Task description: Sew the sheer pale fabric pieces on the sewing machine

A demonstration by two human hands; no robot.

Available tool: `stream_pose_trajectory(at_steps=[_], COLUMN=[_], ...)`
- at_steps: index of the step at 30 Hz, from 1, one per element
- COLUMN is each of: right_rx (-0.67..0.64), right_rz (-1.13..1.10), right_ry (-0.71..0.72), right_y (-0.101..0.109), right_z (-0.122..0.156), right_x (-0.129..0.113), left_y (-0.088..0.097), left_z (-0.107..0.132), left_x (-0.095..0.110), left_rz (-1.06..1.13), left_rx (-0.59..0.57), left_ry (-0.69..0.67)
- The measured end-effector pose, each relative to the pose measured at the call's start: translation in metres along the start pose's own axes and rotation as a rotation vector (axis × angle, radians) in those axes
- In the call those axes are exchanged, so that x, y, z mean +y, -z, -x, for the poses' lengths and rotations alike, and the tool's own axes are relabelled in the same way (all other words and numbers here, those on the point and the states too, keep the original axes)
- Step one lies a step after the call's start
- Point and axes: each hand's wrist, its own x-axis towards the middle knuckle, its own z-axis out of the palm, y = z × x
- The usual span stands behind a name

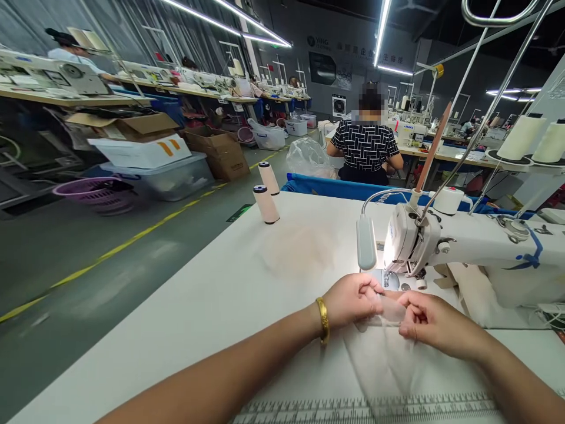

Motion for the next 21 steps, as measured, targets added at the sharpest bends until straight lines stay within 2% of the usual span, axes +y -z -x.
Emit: stream_pose_trajectory(at_steps=[2, 4, 7, 10, 21], right_rx=[0.000, 0.087, 0.209, 0.257, 0.371], right_rz=[0.106, 0.144, 0.115, 0.095, 0.013], right_ry=[0.027, 0.085, 0.137, 0.184, 0.270], right_y=[-0.001, -0.006, -0.017, -0.024, -0.034], right_z=[-0.007, -0.016, -0.025, -0.026, -0.032], right_x=[-0.005, -0.005, 0.002, 0.012, 0.019], left_y=[-0.004, -0.008, -0.009, -0.006, -0.014], left_z=[-0.003, -0.002, 0.001, 0.003, 0.005], left_x=[-0.003, -0.005, -0.006, -0.006, -0.010], left_rz=[-0.019, -0.047, -0.138, -0.251, -0.246], left_rx=[0.038, 0.069, 0.140, 0.180, 0.184], left_ry=[-0.046, -0.082, -0.116, -0.156, -0.236])
